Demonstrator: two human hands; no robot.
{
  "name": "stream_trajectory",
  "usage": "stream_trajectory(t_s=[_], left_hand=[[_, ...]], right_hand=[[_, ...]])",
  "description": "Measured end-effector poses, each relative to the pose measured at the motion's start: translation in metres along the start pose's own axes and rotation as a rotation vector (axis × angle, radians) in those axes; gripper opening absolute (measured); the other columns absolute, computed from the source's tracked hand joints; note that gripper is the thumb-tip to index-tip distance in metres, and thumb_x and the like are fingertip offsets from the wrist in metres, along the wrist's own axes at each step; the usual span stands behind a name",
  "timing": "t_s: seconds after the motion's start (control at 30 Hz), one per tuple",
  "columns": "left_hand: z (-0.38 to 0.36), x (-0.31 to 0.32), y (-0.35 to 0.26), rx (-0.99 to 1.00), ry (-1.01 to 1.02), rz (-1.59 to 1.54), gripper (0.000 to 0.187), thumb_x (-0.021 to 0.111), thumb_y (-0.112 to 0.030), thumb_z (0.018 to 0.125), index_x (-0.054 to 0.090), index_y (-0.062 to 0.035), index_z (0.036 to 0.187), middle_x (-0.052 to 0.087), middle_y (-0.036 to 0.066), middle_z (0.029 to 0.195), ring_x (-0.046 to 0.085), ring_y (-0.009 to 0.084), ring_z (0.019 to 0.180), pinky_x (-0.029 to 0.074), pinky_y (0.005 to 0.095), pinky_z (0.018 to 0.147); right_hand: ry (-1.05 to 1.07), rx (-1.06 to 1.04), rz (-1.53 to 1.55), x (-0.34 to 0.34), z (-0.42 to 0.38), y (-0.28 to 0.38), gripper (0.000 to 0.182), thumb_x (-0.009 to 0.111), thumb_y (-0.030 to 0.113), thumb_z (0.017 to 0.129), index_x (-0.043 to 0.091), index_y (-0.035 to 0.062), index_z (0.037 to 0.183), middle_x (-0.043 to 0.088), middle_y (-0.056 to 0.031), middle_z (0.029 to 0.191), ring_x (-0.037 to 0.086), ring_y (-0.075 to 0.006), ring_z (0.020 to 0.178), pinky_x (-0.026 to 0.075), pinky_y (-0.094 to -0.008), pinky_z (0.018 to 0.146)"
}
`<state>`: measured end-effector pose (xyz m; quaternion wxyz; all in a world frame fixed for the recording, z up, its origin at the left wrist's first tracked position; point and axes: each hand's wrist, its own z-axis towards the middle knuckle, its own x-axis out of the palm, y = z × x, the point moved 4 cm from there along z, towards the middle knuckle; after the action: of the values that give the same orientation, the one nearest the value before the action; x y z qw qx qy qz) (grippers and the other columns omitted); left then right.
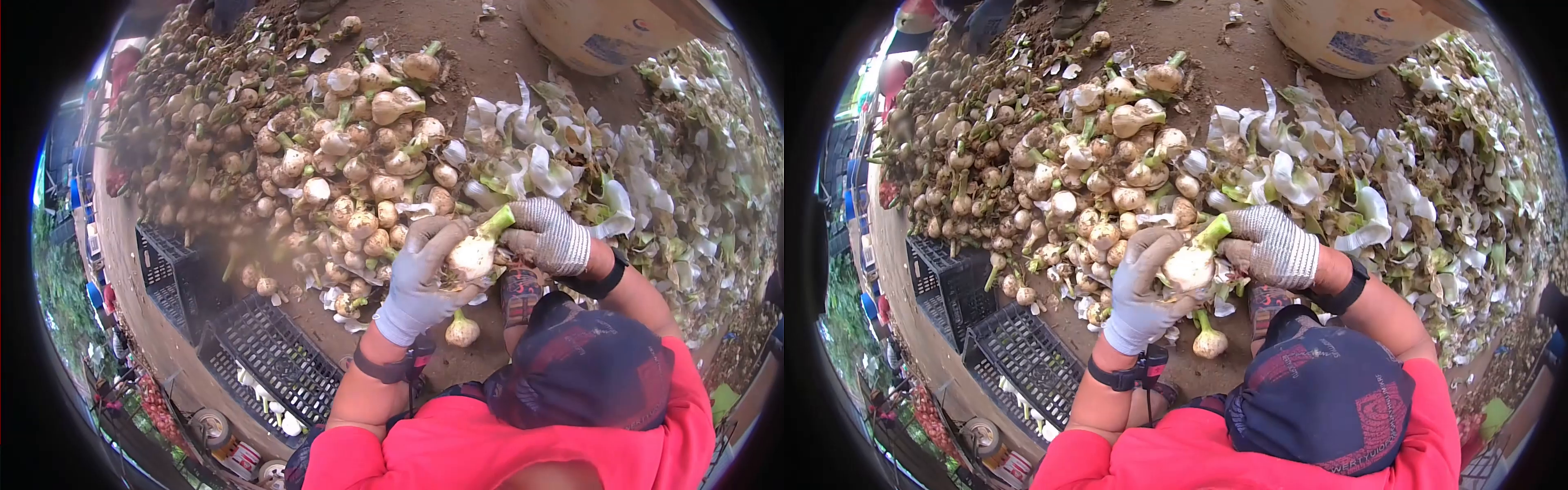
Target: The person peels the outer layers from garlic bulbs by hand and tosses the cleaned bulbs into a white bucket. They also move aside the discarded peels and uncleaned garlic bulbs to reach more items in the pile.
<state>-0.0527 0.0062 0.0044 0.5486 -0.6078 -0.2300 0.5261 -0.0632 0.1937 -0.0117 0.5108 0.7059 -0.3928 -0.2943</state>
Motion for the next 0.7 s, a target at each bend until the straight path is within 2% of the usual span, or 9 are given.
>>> stream_trajectory(t_s=[0.07,0.2,0.23,0.33,0.4,0.53,0.63,0.67,0.7], left_hand=[[-0.003,0.002,0.007,-0.194,0.011,-0.411,0.060,0.078,-0.012,0.062,0.056,-0.0036,0.118,0.056,0.012,0.109,0.056,0.0227,0.100,0.046,0.0340,0.087],[-0.007,0.014,0.016,-0.366,-0.045,-0.445,0.061,0.078,-0.012,0.061,0.056,-0.0022,0.118,0.055,0.011,0.108,0.056,0.0225,0.098,0.046,0.0330,0.087],[0.005,0.009,0.003,-0.105,-0.040,-0.109,0.063,0.078,-0.011,0.059,0.056,-0.0027,0.118,0.055,0.011,0.106,0.055,0.0222,0.095,0.046,0.0325,0.085],[0.008,0.007,-0.006,-0.032,0.000,-0.060,0.062,0.077,-0.011,0.058,0.058,-0.0049,0.117,0.055,0.011,0.103,0.056,0.0227,0.093,0.047,0.0325,0.083],[0.003,0.008,-0.006,-0.034,0.017,-0.030,0.062,0.077,-0.011,0.058,0.058,-0.0062,0.117,0.055,0.011,0.102,0.056,0.0230,0.091,0.047,0.0329,0.081],[0.000,0.006,-0.005,-0.006,0.068,-0.019,0.067,0.078,-0.011,0.056,0.058,-0.0097,0.119,0.054,0.012,0.100,0.056,0.0246,0.089,0.048,0.0347,0.078],[0.000,0.004,-0.001,-0.018,0.133,-0.099,0.066,0.079,-0.016,0.061,0.056,-0.0060,0.122,0.056,0.012,0.108,0.058,0.0227,0.096,0.050,0.0339,0.081],[-0.004,0.005,-0.002,-0.018,0.134,-0.099,0.066,0.079,-0.016,0.061,0.056,-0.0060,0.122,0.056,0.012,0.108,0.058,0.0227,0.096,0.050,0.0339,0.081],[-0.011,0.010,0.008,-0.349,0.096,-0.612,0.064,0.078,-0.020,0.065,0.055,-0.0032,0.122,0.057,0.012,0.112,0.059,0.0216,0.098,0.050,0.0334,0.084]], right_hand=[[0.016,0.081,0.159,0.001,-0.005,-0.002,0.026,0.052,0.007,0.083,0.063,0.0003,0.105,0.064,-0.0045,0.079,0.057,-0.0106,0.071,0.049,-0.0278,0.065],[-0.064,0.273,0.417,-0.001,-0.007,-0.011,0.026,0.055,0.011,0.083,0.063,0.0010,0.105,0.062,-0.0017,0.076,0.052,-0.0055,0.060,0.044,-0.0219,0.055],[0.032,0.335,0.728,0.002,-0.010,-0.017,0.023,0.057,0.014,0.085,0.062,0.0010,0.103,0.060,0.0002,0.075,0.047,-0.0022,0.055,0.038,-0.0162,0.048],[0.084,0.279,1.061,0.015,-0.012,-0.024,0.022,0.060,0.016,0.085,0.060,0.0004,0.101,0.059,0.0009,0.075,0.045,-0.0014,0.051,0.034,-0.0135,0.045],[-0.083,0.337,0.669,0.012,-0.012,-0.022,0.021,0.063,0.016,0.084,0.061,0.0004,0.098,0.059,-0.0001,0.077,0.052,-0.0061,0.058,0.044,-0.0214,0.050],[-0.032,-0.144,-0.008,0.013,-0.011,-0.015,0.021,0.062,0.012,0.082,0.063,0.0012,0.100,0.062,-0.0061,0.079,0.061,-0.0195,0.078,0.051,-0.0362,0.071],[-0.139,0.253,0.421,0.015,-0.019,-0.007,0.020,0.059,0.007,0.080,0.068,0.0064,0.098,0.066,-0.0146,0.090,0.063,-0.0312,0.085,0.050,-0.0357,0.077],[-0.139,0.254,0.422,0.014,-0.020,-0.012,0.020,0.059,0.007,0.080,0.068,0.0064,0.098,0.066,-0.0146,0.090,0.063,-0.0312,0.085,0.050,-0.0357,0.077],[-0.083,0.040,0.161,0.010,-0.020,-0.013,0.019,0.059,0.009,0.082,0.067,0.0058,0.098,0.066,-0.0134,0.088,0.063,-0.0295,0.082,0.050,-0.0342,0.076]])
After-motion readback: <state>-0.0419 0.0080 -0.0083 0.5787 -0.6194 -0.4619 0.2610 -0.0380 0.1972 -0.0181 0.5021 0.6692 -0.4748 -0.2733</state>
